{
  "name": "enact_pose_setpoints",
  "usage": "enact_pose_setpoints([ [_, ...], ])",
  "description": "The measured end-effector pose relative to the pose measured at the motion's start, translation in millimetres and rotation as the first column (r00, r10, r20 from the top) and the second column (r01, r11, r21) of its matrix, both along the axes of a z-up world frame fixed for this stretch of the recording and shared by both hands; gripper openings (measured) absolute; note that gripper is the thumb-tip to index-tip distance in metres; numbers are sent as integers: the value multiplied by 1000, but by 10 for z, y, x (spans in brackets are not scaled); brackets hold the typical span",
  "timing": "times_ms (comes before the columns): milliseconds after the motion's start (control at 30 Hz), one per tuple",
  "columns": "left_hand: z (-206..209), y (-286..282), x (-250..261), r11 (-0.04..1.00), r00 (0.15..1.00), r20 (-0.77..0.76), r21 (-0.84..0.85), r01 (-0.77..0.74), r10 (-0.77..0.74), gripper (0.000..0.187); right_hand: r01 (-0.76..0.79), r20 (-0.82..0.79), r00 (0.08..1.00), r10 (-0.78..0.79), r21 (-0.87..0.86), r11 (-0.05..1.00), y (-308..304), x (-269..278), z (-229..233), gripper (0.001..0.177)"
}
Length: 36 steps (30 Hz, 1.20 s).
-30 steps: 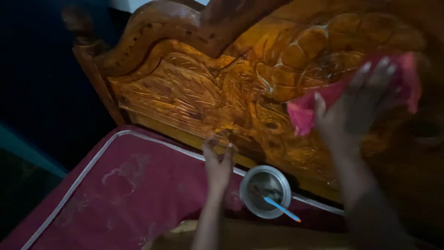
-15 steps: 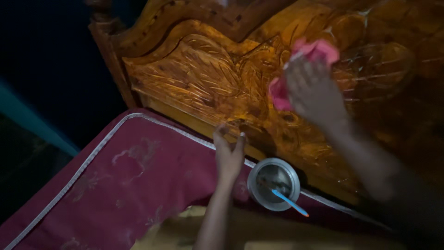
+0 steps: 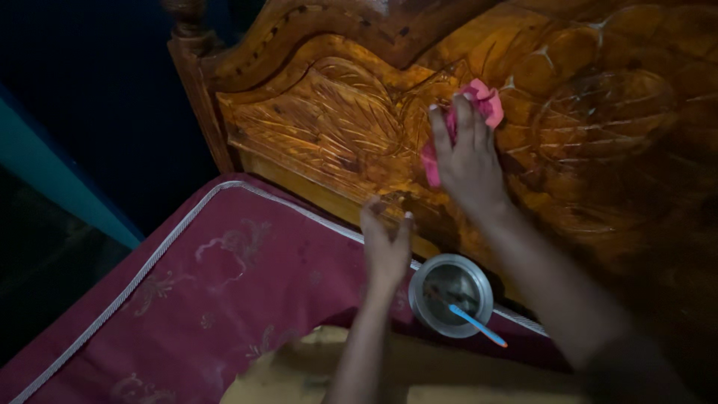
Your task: The person cleans a wooden headboard by dipping a toothbrush into a container of liquid, scrubbing the wood carvings, and wiping the surface with a cloth.
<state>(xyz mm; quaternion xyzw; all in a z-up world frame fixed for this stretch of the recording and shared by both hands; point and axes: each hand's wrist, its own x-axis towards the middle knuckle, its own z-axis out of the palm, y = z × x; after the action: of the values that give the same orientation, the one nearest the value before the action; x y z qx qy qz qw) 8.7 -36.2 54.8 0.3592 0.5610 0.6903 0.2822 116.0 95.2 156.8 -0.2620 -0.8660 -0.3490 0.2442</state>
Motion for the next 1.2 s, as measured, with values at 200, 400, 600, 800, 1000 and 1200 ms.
enact_pose_setpoints([
  [200,5,-15,-179,996,995,37,23,-91,90,66,92,-232,970,-76,60,994,-95,-120,-143,42],
  [400,52,-25,-176,997,998,18,35,-63,62,64,158,-265,951,-156,-14,987,-226,65,-355,47],
  [600,-46,71,-192,998,998,0,-12,-61,61,65,237,130,929,-346,509,827,142,486,155,54],
  [800,-281,181,-119,989,980,-142,70,-132,141,62,106,225,929,-294,598,794,211,586,558,58],
  [1000,-207,118,-105,1000,989,148,-31,3,2,72,-96,420,875,-242,640,763,188,477,1088,53],
  [1200,-168,108,-106,998,998,70,-60,6,-2,69,-53,416,814,-405,748,661,18,689,1773,60],
])
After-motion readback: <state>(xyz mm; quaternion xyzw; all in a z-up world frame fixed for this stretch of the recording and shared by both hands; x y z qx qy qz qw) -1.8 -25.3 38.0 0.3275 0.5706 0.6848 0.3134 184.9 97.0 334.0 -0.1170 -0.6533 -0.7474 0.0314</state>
